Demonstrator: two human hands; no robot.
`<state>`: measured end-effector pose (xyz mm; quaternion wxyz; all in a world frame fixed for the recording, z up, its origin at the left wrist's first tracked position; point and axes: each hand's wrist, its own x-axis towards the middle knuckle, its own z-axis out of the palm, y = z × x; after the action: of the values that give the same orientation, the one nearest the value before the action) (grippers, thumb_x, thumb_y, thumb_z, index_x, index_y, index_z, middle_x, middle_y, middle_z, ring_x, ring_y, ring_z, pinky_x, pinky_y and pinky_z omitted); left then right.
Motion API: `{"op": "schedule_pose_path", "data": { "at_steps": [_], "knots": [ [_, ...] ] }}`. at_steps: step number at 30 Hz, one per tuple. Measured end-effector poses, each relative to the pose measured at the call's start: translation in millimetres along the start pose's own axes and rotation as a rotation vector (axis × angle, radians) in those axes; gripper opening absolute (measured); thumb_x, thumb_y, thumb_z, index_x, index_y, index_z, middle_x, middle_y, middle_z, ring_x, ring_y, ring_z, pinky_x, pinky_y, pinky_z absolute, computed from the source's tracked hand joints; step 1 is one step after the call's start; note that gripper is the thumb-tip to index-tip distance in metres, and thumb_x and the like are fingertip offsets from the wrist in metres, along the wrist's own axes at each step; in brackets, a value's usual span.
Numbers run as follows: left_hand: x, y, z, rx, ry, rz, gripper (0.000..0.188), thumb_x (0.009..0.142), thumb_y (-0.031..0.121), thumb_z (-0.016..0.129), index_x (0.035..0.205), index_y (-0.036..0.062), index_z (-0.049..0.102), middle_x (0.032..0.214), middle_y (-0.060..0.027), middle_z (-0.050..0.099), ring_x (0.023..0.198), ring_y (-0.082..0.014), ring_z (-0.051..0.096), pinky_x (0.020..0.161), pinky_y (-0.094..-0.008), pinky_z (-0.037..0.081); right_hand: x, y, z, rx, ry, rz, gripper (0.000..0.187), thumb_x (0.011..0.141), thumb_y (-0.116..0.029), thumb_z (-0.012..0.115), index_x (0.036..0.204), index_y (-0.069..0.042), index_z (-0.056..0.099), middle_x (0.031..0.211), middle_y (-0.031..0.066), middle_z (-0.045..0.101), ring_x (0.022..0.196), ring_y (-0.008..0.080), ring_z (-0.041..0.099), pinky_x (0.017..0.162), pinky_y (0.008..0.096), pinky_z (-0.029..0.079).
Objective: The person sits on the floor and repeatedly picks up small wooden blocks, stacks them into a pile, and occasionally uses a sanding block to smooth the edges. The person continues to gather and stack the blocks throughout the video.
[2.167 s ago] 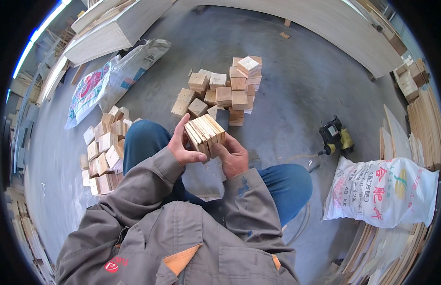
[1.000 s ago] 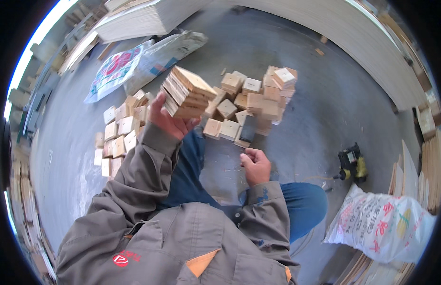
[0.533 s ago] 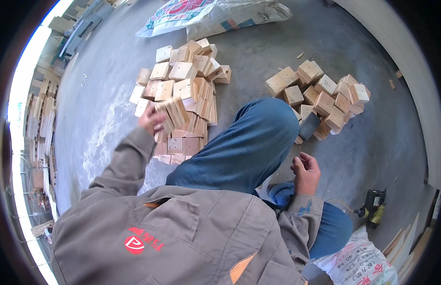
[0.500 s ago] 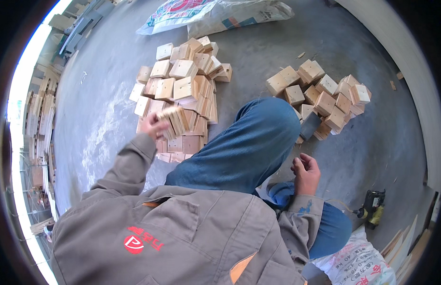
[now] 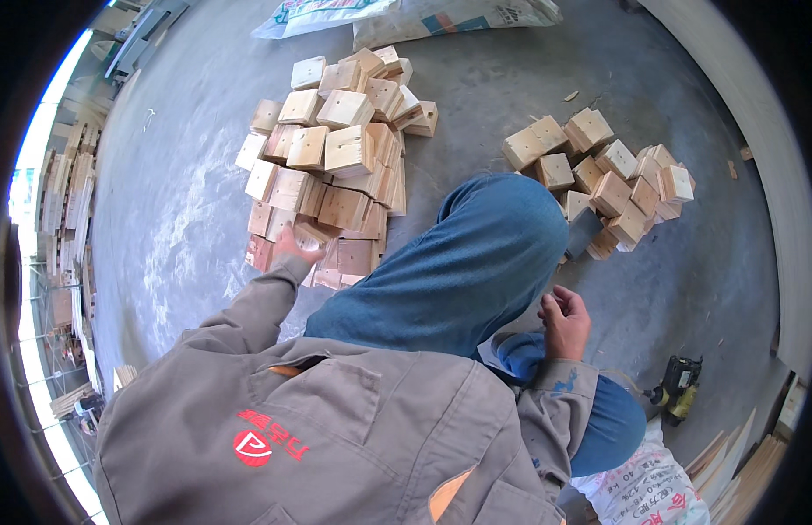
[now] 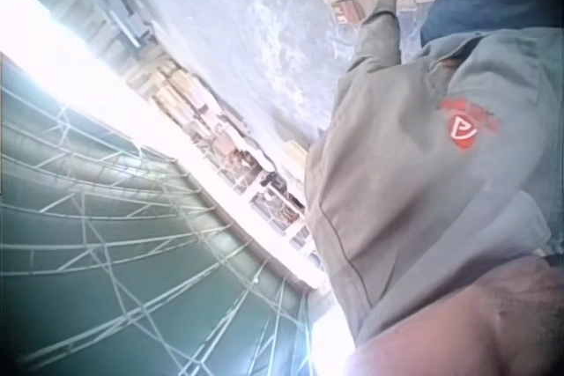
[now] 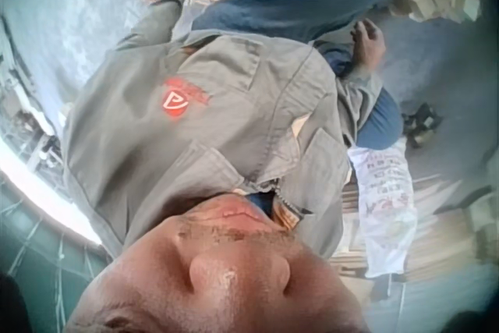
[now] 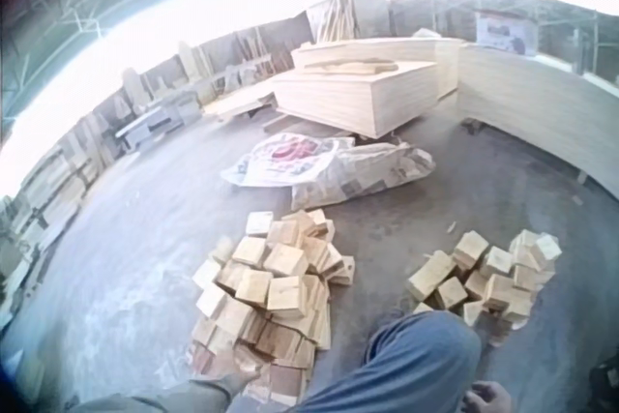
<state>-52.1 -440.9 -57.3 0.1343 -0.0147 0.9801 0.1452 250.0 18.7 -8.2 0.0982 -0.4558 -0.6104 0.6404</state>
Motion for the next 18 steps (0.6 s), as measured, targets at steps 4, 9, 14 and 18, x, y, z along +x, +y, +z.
{"op": "schedule_pose_path", "data": {
  "at_steps": [4, 9, 14, 18],
  "knots": [
    [-8.6, 9.4, -16.2, 0.073, 0.114, 0.068, 0.112, 0.061, 0.033, 0.092, 0.15, -0.0002, 0.033, 0.145, -0.0255, 0.042, 0.137, -0.039, 0.041, 0.115, -0.0429, 0.038, 0.6, -2.3, 7.0, -0.005, 0.001, -0.008, 0.032, 0.093, -0.013, 0.071, 0.121, 0.002, 0.064, 0.094, 0.0068, 0.069, 0.073, 0.0113, 0.063, 0.065, 0.0254, 0.052],
    [-20.7, -28.8, 11.8, 0.034, 0.16, 0.155, 0.107, 0.062, 0.03, 0.091, 0.15, 0.0019, 0.035, 0.141, -0.0247, 0.043, 0.134, -0.0411, 0.042, 0.115, -0.0448, 0.037, 5.1, -0.3, 11.9, -0.023, -0.027, -0.005, 0.033, 0.093, -0.013, 0.071, 0.121, 0.003, 0.064, 0.094, 0.0073, 0.069, 0.073, 0.012, 0.064, 0.065, 0.0258, 0.052],
    [-37.4, -36.5, 36.9, -0.079, 0.15, 0.314, 0.084, 0.068, 0.021, 0.084, 0.141, 0.0017, 0.048, 0.133, -0.0229, 0.05, 0.127, -0.0402, 0.048, 0.108, -0.0458, 0.043, 7.2, 5.4, 16.5, -0.084, -0.03, 0.004, 0.035, 0.091, -0.012, 0.073, 0.122, 0.003, 0.063, 0.092, 0.0083, 0.069, 0.074, 0.0127, 0.064, 0.066, 0.0265, 0.053],
    [-37.9, -34.6, 62.9, -0.277, 0.022, 0.428, 0.065, 0.07, 0.015, 0.082, 0.129, 0.0038, 0.058, 0.126, -0.0194, 0.056, 0.106, -0.0347, 0.064, 0.094, -0.043, 0.055, 6.4, -3.6, 18.5, -0.184, -0.016, -0.029, 0.036, 0.088, -0.013, 0.075, 0.119, 0.003, 0.066, 0.092, 0.011, 0.071, 0.078, 0.0154, 0.066, 0.07, 0.0295, 0.054]
  ]
}}
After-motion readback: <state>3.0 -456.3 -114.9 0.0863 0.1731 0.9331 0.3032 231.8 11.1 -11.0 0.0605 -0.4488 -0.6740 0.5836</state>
